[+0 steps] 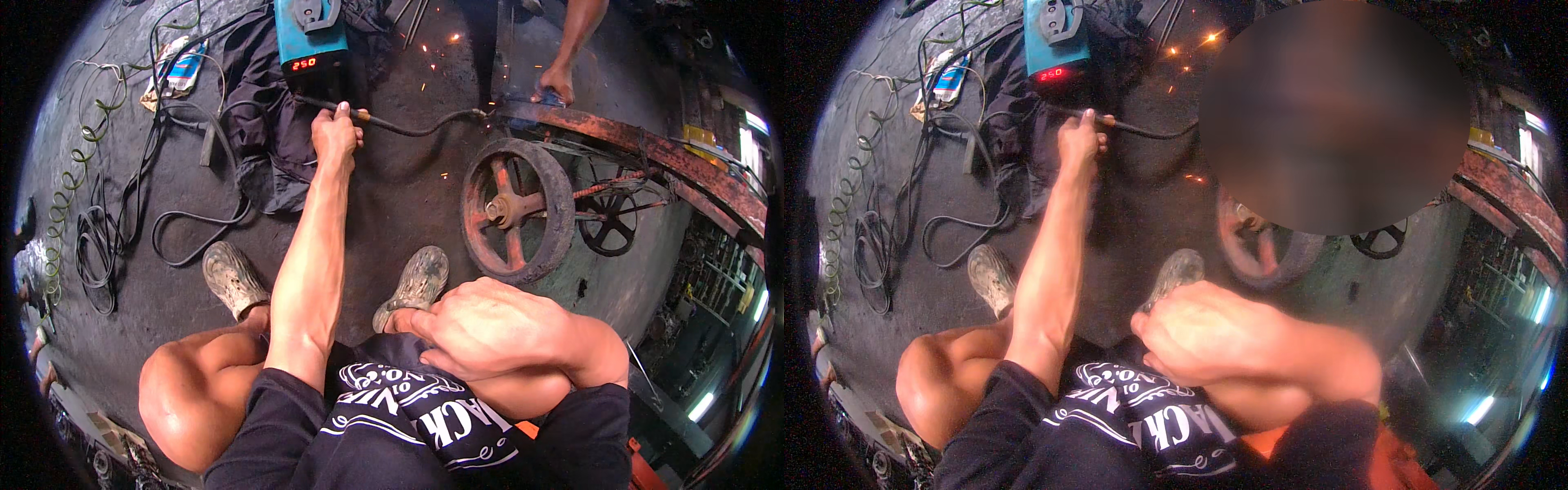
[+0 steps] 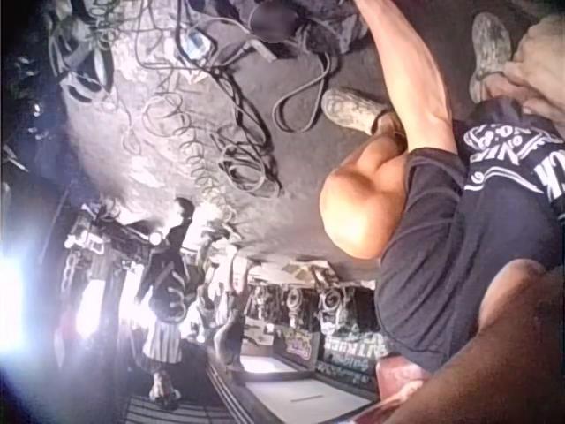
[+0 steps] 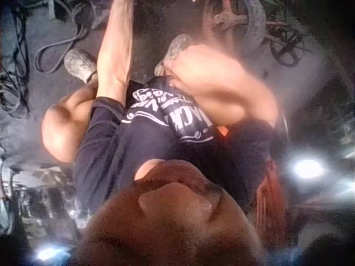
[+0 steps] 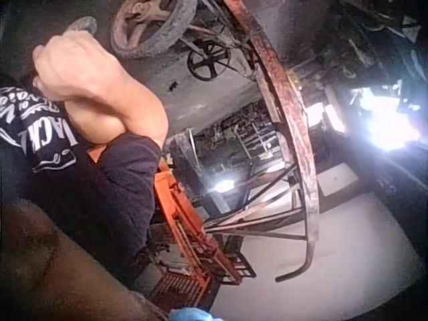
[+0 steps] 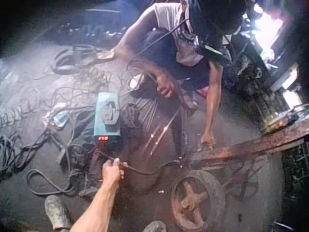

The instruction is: The person adjusts a welding machine setting and then uses a welding torch to join metal rods on a wheeled frame while another person holds the metal in place.

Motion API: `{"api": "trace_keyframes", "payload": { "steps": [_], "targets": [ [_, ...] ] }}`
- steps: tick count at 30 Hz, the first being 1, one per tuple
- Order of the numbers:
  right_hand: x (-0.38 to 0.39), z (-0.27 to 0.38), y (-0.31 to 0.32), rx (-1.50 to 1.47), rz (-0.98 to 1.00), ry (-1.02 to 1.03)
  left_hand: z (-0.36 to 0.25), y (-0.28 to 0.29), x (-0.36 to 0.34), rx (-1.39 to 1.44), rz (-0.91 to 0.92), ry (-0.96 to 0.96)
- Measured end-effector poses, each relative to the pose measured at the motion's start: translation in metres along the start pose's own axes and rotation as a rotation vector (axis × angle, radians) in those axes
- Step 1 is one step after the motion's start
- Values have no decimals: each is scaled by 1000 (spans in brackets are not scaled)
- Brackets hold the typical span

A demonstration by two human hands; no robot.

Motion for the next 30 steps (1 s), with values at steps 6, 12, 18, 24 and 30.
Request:
{"api": "trace_keyframes", "payload": {
  "steps": [6,12,18,24,30],
  "targets": [
    [-1,4,2,32,2,31,0,1,1,-2,7,-1],
    [-5,1,2,-56,145,-96,0,2,1,-1,0,1],
    [-4,6,7,-10,12,22,1,-2,1,-22,10,-17],
    [0,5,9,-49,0,-16,0,3,2,-18,-9,10],
    [-8,1,3,-98,213,-113,2,0,1,-16,3,-20]
  ]
}}
Point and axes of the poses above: each hand's wrist, its own x-axis away from the middle knuckle, its own y-axis out of the back of the hand, z = x × y, the point moved 5 cm from there along -x, towards the middle knuckle, and after that the axes turned 7 degrees about y, right-handed, at the moved point
